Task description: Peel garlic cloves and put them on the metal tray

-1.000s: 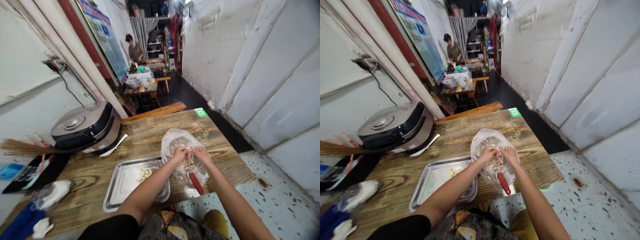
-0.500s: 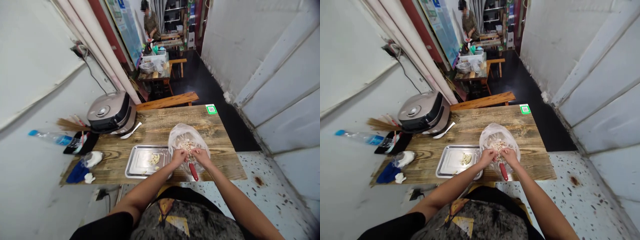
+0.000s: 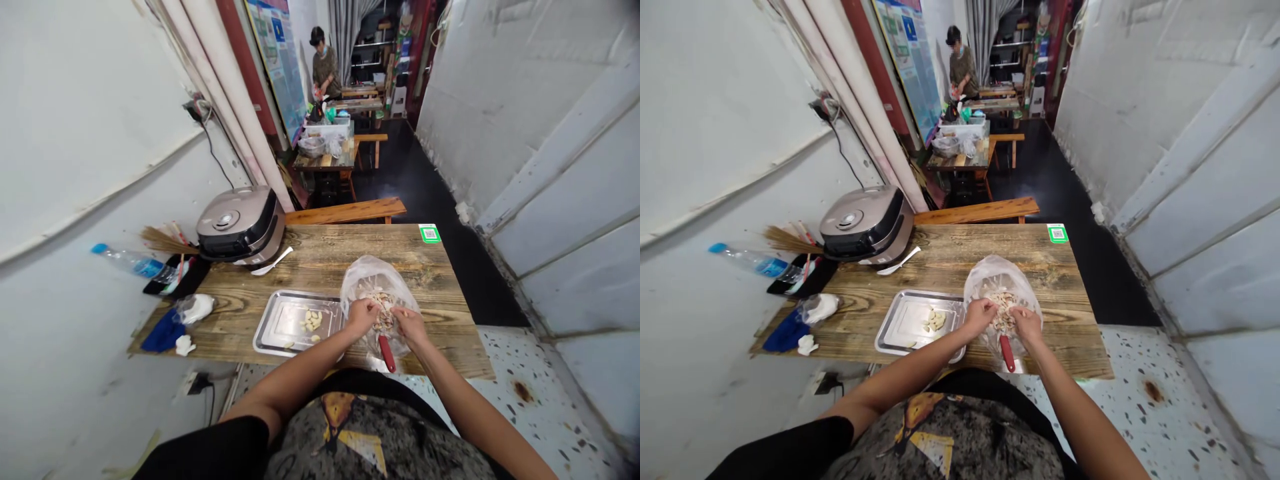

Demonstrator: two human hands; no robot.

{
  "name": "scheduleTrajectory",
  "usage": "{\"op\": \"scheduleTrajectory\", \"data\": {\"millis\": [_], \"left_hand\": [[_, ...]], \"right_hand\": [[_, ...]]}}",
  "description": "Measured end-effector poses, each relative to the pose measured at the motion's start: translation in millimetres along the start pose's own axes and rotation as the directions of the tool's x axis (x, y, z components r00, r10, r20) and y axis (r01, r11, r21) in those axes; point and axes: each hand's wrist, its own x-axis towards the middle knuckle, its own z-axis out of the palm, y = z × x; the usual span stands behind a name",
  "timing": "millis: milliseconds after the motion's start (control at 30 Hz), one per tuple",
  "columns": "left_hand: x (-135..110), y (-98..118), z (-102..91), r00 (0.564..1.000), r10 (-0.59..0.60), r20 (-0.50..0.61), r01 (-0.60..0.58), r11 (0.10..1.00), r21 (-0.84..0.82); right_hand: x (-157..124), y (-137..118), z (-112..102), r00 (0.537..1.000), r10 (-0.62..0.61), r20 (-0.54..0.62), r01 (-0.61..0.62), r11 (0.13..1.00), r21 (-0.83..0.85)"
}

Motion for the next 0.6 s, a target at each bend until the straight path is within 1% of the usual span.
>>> {"op": "scheduleTrajectory", "data": {"millis": [67,133,167,233,300,333,367,433,467,567,600], "left_hand": [[5.1,-0.8,-0.8,1.0,0.028,-0.002,-0.027,0.994,0.106],[12.1,-2.8,-0.1,0.997,0.028,0.066,-0.04,0.984,0.175],[15.9,-4.2,0.7,0.992,0.043,0.116,-0.063,0.982,0.18],[22.7,-7.0,2.5,0.97,0.141,0.197,-0.168,0.978,0.126],[26.7,-9.2,4.4,0.935,0.266,0.236,-0.277,0.961,0.017],[27.3,-9.9,5.3,0.917,0.301,0.263,-0.301,0.953,-0.04],[27.1,-10.4,6.1,0.901,0.314,0.3,-0.299,0.949,-0.096],[24.9,-10.7,7.4,0.888,0.292,0.355,-0.237,0.952,-0.192],[23.5,-10.5,7.8,0.894,0.271,0.357,-0.196,0.953,-0.233],[20.3,-8.6,8.3,0.931,0.197,0.309,-0.087,0.938,-0.336],[19.7,-7.7,8.4,0.936,0.164,0.312,-0.037,0.926,-0.376]], "right_hand": [[1.1,2.7,-1.1,0.992,0.117,0.039,-0.122,0.979,0.161],[0.3,4.2,-2.1,0.983,0.16,0.091,-0.179,0.949,0.259],[-0.4,4.8,-2.7,0.979,0.169,0.117,-0.196,0.938,0.287],[-1.8,5.8,-4.0,0.973,0.179,0.147,-0.217,0.924,0.316],[-2.6,6.8,-5.7,0.964,0.193,0.182,-0.247,0.906,0.345],[-2.6,7.3,-6.6,0.956,0.203,0.212,-0.27,0.89,0.367],[-2.5,7.6,-7.4,0.945,0.215,0.246,-0.3,0.871,0.389],[-1.9,7.5,-8.8,0.919,0.237,0.314,-0.358,0.834,0.42],[-1.6,7.0,-9.4,0.909,0.246,0.337,-0.38,0.822,0.425],[-0.8,3.8,-11.1,0.887,0.263,0.378,-0.418,0.806,0.419],[-0.7,2.6,-11.6,0.878,0.266,0.397,-0.431,0.801,0.417]]}}
